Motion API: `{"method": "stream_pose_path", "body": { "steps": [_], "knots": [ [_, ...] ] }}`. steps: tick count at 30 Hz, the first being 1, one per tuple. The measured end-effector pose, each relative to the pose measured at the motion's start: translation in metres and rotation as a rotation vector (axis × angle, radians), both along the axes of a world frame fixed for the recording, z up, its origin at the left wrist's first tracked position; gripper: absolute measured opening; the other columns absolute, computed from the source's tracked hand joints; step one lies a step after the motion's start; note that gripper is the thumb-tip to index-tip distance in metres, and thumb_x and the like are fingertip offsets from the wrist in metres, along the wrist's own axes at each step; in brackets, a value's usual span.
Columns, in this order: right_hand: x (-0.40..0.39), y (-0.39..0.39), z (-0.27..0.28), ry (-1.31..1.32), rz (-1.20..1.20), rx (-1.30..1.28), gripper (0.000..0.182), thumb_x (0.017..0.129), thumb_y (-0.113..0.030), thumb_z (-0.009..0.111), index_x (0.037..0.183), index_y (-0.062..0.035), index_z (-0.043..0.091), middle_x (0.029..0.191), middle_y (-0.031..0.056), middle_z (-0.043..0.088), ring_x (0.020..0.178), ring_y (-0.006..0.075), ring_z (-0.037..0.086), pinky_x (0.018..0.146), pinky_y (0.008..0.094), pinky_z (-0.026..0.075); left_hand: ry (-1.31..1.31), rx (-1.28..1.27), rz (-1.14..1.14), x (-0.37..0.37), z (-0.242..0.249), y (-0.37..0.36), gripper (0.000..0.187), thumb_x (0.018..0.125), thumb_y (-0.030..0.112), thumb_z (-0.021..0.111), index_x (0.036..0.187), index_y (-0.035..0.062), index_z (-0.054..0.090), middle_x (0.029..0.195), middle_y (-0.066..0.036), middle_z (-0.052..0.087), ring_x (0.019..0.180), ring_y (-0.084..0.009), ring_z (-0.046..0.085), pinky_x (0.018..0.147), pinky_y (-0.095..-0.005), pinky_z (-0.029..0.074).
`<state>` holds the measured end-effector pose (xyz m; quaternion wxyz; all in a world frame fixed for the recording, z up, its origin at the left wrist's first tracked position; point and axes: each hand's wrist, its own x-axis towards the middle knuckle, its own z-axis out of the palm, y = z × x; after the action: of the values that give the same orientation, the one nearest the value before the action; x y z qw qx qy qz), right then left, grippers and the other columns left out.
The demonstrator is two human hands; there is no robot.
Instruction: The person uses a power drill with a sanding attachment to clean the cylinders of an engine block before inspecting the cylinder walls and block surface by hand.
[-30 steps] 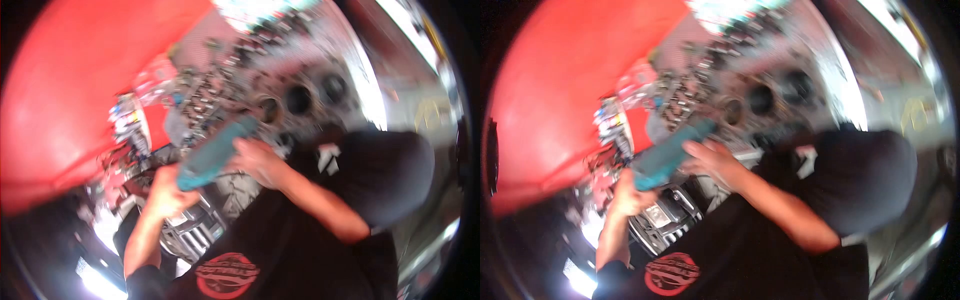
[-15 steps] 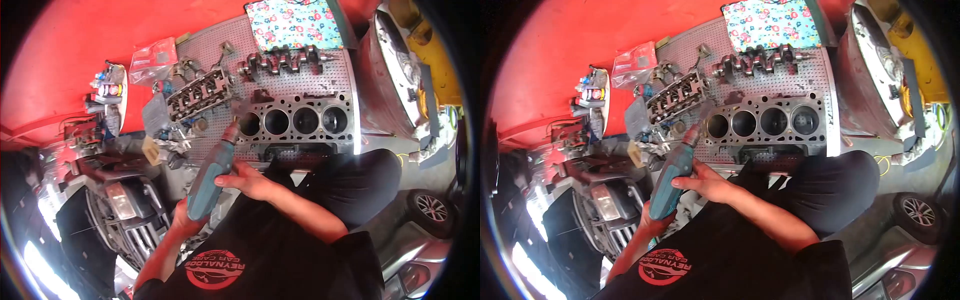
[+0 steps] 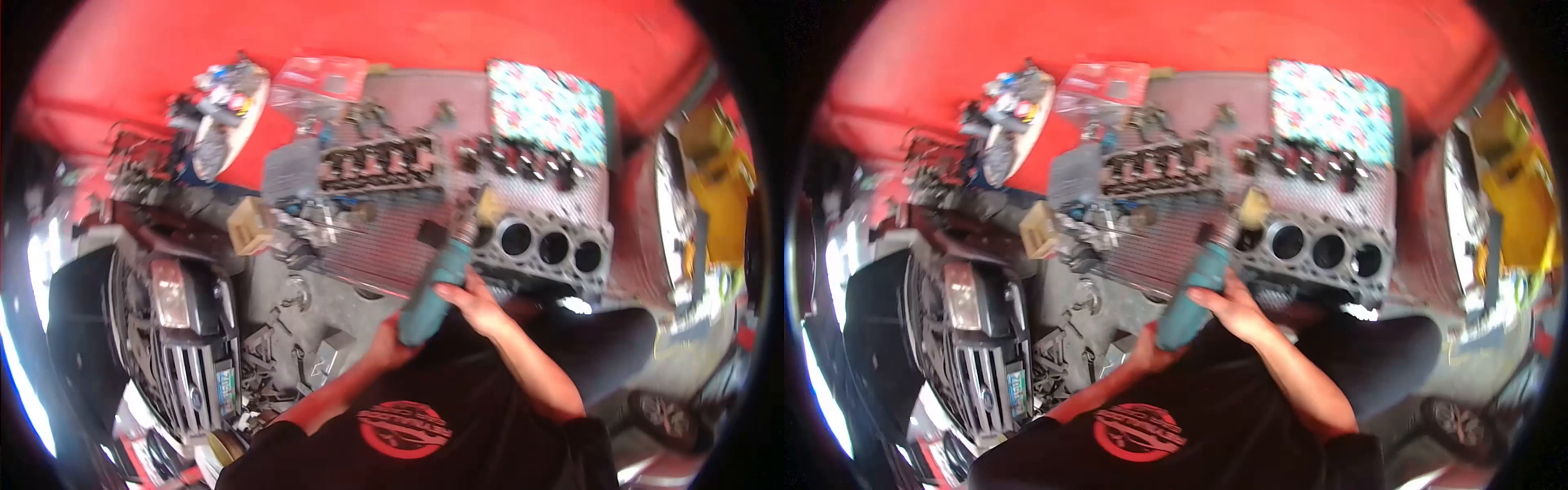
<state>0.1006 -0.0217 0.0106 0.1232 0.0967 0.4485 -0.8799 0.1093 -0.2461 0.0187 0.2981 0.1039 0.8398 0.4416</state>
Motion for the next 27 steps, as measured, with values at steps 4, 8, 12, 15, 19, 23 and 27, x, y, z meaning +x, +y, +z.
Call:
{"method": "stream_pose_path", "body": {
  "steps": [4,8,12,15,19,23,27],
  "knots": [
    [-0.004,-0.001,-0.002,-0.034,-0.014,0.054,0.058,0.087,-0.022,0.077,0.134,-0.0018,0.048,0.12,0.0068,0.06,0.114,0.0179,0.055,0.104,0.0344,0.042,0.007,0.133,-0.006,-0.009,0.014,0.011,0.048,0.078,0.011,0.075,0.123,0.0032,0.061,0.111,-0.012,0.069,0.104,-0.0203,0.066,0.092,-0.036,0.052],
    [-0.004,-0.003,0.018,-0.063,-0.035,0.1,0.061,0.086,-0.024,0.078,0.134,-0.0012,0.047,0.121,0.007,0.06,0.113,0.0168,0.055,0.103,0.0343,0.042,-0.016,0.258,0.007,-0.012,0.012,0.009,0.043,0.08,0.009,0.073,0.121,0.0025,0.062,0.109,-0.009,0.069,0.102,-0.0175,0.065,0.091,-0.0345,0.051],
    [-0.003,-0.01,0.026,-0.069,-0.062,0.119,0.063,0.086,-0.026,0.079,0.134,-0.0009,0.047,0.119,0.0071,0.06,0.112,0.0161,0.055,0.103,0.0339,0.043,-0.02,0.271,0.001,-0.014,0.006,0.003,0.043,0.08,0.008,0.072,0.122,0.0027,0.061,0.11,-0.009,0.069,0.102,-0.0171,0.065,0.091,-0.0343,0.051],
    [-0.003,-0.013,0.023,-0.047,-0.059,0.143,0.064,0.086,-0.028,0.079,0.134,-0.0003,0.046,0.12,0.008,0.06,0.113,0.0166,0.055,0.102,0.0341,0.043,-0.018,0.273,0.007,-0.013,-0.001,-0.002,0.041,0.08,0.009,0.073,0.12,0.003,0.063,0.108,-0.008,0.07,0.101,-0.0167,0.066,0.09,-0.0344,0.052],
    [-0.001,-0.014,0.021,-0.091,0.008,0.251,0.073,0.086,-0.031,0.079,0.14,0.0007,0.041,0.125,0.0105,0.058,0.119,0.0204,0.055,0.105,0.0362,0.043,0.036,0.253,-0.019,-0.017,0.004,-0.007,0.025,0.08,0.013,0.075,0.101,0.0017,0.068,0.085,-0.007,0.07,0.079,-0.0152,0.067,0.071,-0.035,0.055],
    [0.005,-0.023,0.019,-0.075,-0.084,0.124,0.076,0.086,-0.034,0.079,0.141,-0.0004,0.038,0.121,0.0112,0.061,0.114,0.0208,0.057,0.098,0.0368,0.048,0.134,0.201,-0.034,-0.013,0.006,-0.005,0.022,0.082,0.012,0.076,0.097,-0.0007,0.067,0.08,-0.006,0.068,0.073,-0.0135,0.065,0.067,-0.0329,0.053],
    [0.007,-0.025,0.016,-0.069,-0.063,0.113,0.075,0.085,-0.035,0.08,0.139,-0.0015,0.04,0.118,0.0101,0.062,0.107,0.0191,0.06,0.089,0.0356,0.052,0.048,0.183,-0.028,-0.011,-0.003,-0.014,0.025,0.08,0.005,0.072,0.104,-0.0003,0.066,0.093,-0.011,0.072,0.085,-0.0193,0.069,0.076,-0.0346,0.054]
  ]
}}
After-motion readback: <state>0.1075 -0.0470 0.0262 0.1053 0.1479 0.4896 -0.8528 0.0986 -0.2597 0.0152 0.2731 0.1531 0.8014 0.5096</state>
